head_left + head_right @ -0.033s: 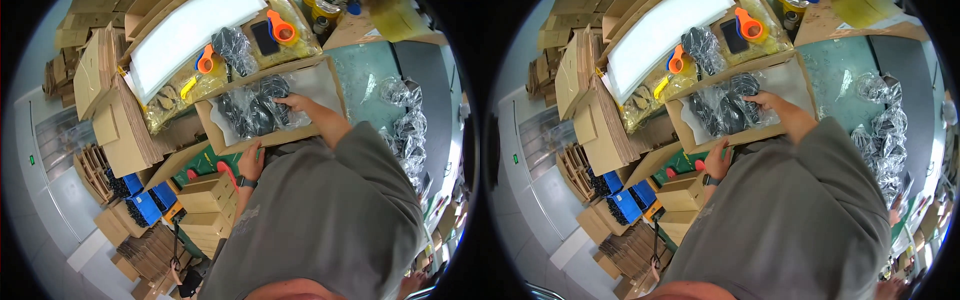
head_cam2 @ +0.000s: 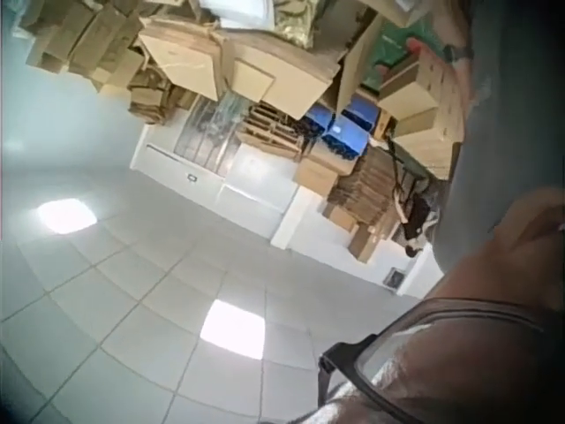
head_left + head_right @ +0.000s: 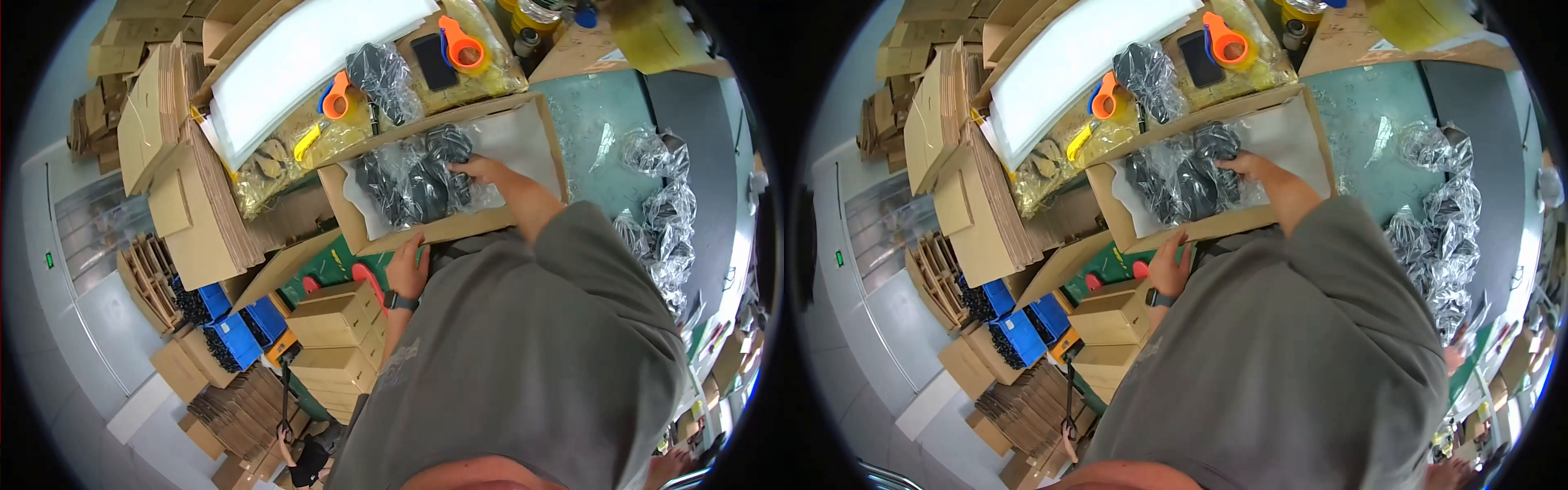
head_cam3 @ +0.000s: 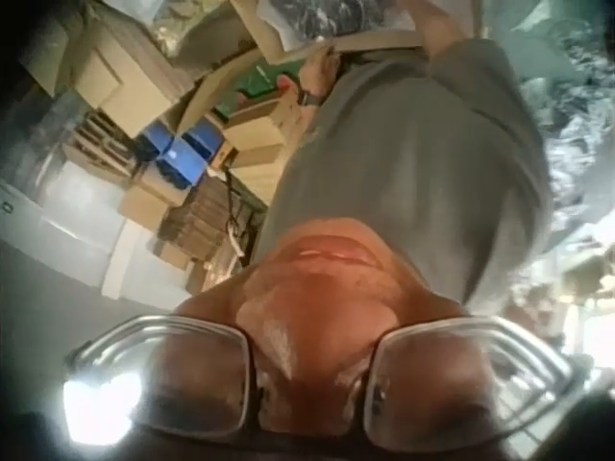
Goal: Packing industrial product parts into cardboard boxes with foam protection and sealing them with tape.
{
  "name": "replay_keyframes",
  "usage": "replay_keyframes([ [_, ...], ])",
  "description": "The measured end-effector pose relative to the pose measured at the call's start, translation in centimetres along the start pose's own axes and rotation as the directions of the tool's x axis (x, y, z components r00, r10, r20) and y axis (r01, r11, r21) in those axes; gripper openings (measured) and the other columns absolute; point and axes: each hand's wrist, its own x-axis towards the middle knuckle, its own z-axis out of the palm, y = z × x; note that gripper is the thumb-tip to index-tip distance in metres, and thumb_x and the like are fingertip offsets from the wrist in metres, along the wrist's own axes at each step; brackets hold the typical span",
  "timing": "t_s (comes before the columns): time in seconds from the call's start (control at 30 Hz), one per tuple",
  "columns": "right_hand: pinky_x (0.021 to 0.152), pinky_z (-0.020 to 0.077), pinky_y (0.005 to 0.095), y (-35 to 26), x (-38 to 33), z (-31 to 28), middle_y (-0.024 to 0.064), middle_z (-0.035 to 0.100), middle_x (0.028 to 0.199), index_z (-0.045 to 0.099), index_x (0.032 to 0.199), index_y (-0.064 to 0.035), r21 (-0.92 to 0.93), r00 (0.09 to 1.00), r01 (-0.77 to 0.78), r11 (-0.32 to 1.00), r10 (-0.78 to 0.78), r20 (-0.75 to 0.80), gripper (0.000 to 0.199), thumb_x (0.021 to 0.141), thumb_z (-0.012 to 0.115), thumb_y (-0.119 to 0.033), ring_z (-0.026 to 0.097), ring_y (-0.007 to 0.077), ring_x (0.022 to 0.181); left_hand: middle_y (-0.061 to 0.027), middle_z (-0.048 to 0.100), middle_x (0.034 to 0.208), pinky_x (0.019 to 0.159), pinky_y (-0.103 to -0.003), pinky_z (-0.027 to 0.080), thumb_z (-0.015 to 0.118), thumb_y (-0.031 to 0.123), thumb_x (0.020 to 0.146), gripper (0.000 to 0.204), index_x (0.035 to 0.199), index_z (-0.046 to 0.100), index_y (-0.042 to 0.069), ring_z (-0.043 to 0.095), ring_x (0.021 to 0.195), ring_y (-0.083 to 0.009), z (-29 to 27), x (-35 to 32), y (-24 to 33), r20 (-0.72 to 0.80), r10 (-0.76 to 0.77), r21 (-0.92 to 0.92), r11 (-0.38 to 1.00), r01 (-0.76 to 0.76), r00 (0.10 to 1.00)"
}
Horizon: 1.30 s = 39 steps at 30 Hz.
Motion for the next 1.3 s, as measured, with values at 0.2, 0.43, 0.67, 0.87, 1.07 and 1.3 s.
replay_keyframes([
  [0.2, 0.105, 0.0583, 0.0537, -1.4, 6.4, -0.8, 0.0195, 0.066, 0.155, 0.066, 0.152, -0.0094, -0.929, 0.992, -0.11, 0.354, 0.094, -0.082, 0.075, 0.103, 0.062, -0.066, 0.069, 0.0411, 0.132, -0.0146, 0.08, 0.125, 0.093, -0.046, 0.061, 0.075, 0.022, 0.104, 0.037, 0.139, 0.071, 0.01, 0.076, 0.113, -0.0367, -1.4, 1.0, -0.6, 0.106, 0.029, -0.013, 1.0, -0.028, 0.994],
  [0.43, 0.096, 0.062, 0.0486, -8.7, -14.4, 3.9, 0.0202, 0.081, 0.12, 0.077, 0.122, 0.0021, -0.816, 0.879, 0.313, 0.486, -0.474, 0.055, 0.051, 0.104, 0.07, -0.044, 0.079, 0.0351, 0.106, -0.0144, 0.08, 0.123, 0.093, -0.046, 0.061, 0.077, 0.018, 0.102, 0.038, 0.138, 0.072, 0.01, 0.076, 0.112, -0.0364, 0.4, 7.1, 1.9, 0.286, 0.29, 0.063, 0.945, -0.32, 0.913],
  [0.67, 0.066, 0.059, 0.0312, -8.7, -37.5, -22.4, 0.0102, 0.078, 0.097, 0.074, 0.11, -0.0018, 0.116, 0.251, 0.897, 0.426, -0.276, -0.928, 0.037, 0.104, 0.075, -0.038, 0.073, 0.0189, 0.074, -0.0131, 0.081, 0.122, 0.093, -0.046, 0.061, 0.075, 0.018, 0.103, 0.036, 0.139, 0.073, 0.01, 0.078, 0.111, -0.0345, 5.4, 12.7, 14.6, 0.414, 0.419, 0.079, 0.868, -0.49, 0.808],
  [0.87, 0.102, 0.0572, 0.0474, 1.0, -35.9, -49.7, 0.0201, 0.071, 0.138, 0.069, 0.136, 0.0087, 0.372, 0.091, 0.829, 0.417, 0.556, -0.826, 0.098, 0.078, 0.094, -0.067, 0.069, 0.0311, 0.125, -0.0127, 0.08, 0.127, 0.098, -0.045, 0.061, 0.074, 0.022, 0.105, 0.037, 0.14, 0.072, 0.01, 0.076, 0.115, -0.0345, 10.3, 14.0, 24.7, 0.443, 0.529, 0.027, 0.799, -0.6, 0.724],
  [1.07, 0.103, 0.0589, 0.0451, -6.0, -33.8, -49.4, 0.0218, 0.071, 0.14, 0.059, 0.146, 0.017, 0.348, 0.162, 0.834, 0.428, 0.413, -0.896, 0.108, 0.073, 0.104, -0.048, 0.072, 0.0324, 0.121, -0.0134, 0.081, 0.122, 0.094, -0.042, 0.062, 0.077, 0.016, 0.102, 0.037, 0.138, 0.073, 0.007, 0.079, 0.11, -0.0323, 10.7, 11.4, 25.5, 0.355, 0.419, 0.126, 0.864, -0.487, 0.835],
  [1.3, 0.098, 0.064, 0.0552, -4.6, -34.1, -39.2, 0.0135, 0.073, 0.135, 0.064, 0.145, -0.0044, 0.561, 0.49, 0.814, -0.147, -0.346, -0.801, 0.06, 0.105, 0.075, -0.049, 0.074, 0.035, 0.116, -0.0128, 0.081, 0.12, 0.092, -0.043, 0.062, 0.077, 0.016, 0.102, 0.035, 0.136, 0.073, 0.01, 0.078, 0.11, -0.0335, 11.2, 9.0, 23.2, 0.255, 0.275, 0.146, 0.937, -0.318, 0.927],
])
